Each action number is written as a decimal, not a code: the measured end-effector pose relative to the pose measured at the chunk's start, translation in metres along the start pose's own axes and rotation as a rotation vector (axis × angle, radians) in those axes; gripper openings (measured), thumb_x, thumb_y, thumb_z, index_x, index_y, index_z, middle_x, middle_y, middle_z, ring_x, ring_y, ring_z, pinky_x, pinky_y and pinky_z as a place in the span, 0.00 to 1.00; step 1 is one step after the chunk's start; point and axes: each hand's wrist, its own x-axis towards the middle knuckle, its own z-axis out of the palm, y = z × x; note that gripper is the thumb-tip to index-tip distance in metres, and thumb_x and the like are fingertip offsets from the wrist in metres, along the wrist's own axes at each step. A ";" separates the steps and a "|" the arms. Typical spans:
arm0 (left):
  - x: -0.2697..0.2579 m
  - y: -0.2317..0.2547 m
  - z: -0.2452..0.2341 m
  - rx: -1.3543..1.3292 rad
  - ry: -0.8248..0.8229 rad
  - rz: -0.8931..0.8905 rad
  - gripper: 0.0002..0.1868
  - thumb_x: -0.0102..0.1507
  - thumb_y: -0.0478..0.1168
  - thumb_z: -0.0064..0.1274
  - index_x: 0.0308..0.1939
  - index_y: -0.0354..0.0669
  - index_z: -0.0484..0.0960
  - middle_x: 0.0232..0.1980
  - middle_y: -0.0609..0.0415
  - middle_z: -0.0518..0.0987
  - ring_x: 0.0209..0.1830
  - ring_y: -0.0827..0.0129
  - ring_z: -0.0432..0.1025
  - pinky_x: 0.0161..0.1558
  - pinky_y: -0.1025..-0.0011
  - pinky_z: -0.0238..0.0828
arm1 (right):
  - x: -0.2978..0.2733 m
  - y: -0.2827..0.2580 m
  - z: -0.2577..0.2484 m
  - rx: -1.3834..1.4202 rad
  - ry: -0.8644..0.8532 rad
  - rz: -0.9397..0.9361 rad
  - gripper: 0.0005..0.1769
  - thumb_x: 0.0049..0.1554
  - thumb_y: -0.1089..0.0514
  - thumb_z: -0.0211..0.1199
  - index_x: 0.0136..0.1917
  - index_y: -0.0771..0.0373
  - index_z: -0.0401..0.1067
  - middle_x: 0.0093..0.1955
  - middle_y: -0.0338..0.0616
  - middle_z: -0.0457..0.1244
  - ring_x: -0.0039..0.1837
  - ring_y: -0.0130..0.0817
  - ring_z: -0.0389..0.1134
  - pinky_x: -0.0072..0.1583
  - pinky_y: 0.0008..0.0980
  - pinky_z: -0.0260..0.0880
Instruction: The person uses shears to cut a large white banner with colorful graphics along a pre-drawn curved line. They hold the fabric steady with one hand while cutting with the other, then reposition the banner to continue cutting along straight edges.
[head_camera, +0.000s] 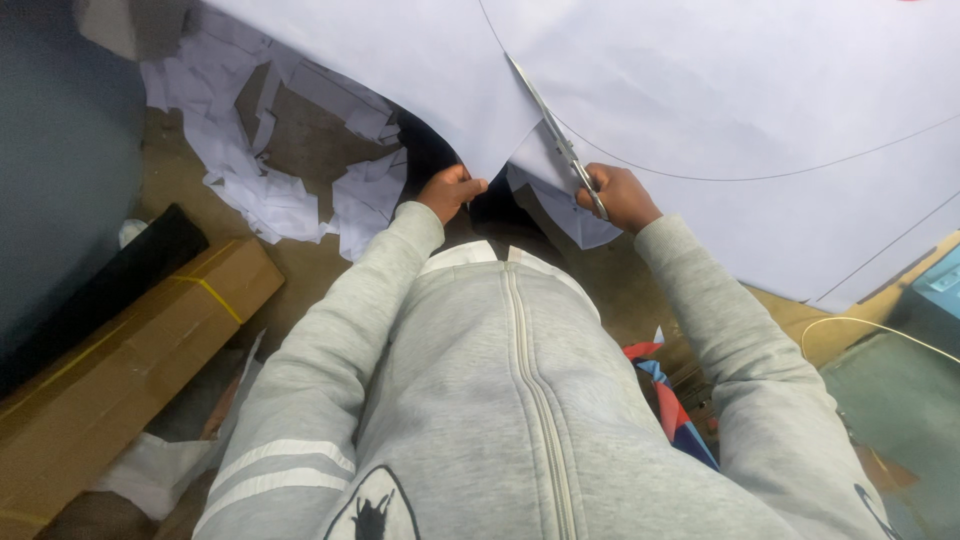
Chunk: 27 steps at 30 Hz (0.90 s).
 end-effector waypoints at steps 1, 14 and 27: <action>0.004 -0.007 0.001 -0.032 -0.001 -0.001 0.13 0.55 0.45 0.71 0.29 0.49 0.81 0.24 0.59 0.77 0.29 0.78 0.73 0.35 0.81 0.70 | 0.000 -0.002 0.001 0.005 -0.001 -0.006 0.12 0.53 0.45 0.69 0.43 0.53 0.74 0.25 0.44 0.64 0.34 0.39 0.69 0.44 0.35 0.65; 0.013 -0.024 0.002 -0.057 -0.014 -0.004 0.14 0.55 0.45 0.71 0.28 0.49 0.79 0.24 0.60 0.77 0.29 0.78 0.73 0.34 0.83 0.70 | 0.009 -0.024 0.009 0.059 0.029 -0.023 0.17 0.51 0.40 0.71 0.43 0.51 0.73 0.25 0.42 0.63 0.33 0.37 0.69 0.44 0.34 0.65; -0.001 -0.006 0.004 -0.143 -0.022 -0.005 0.12 0.55 0.40 0.69 0.28 0.48 0.78 0.23 0.62 0.75 0.26 0.80 0.71 0.32 0.85 0.67 | 0.013 -0.061 0.012 0.131 0.003 -0.056 0.19 0.53 0.39 0.71 0.41 0.54 0.72 0.24 0.41 0.63 0.32 0.36 0.68 0.43 0.34 0.65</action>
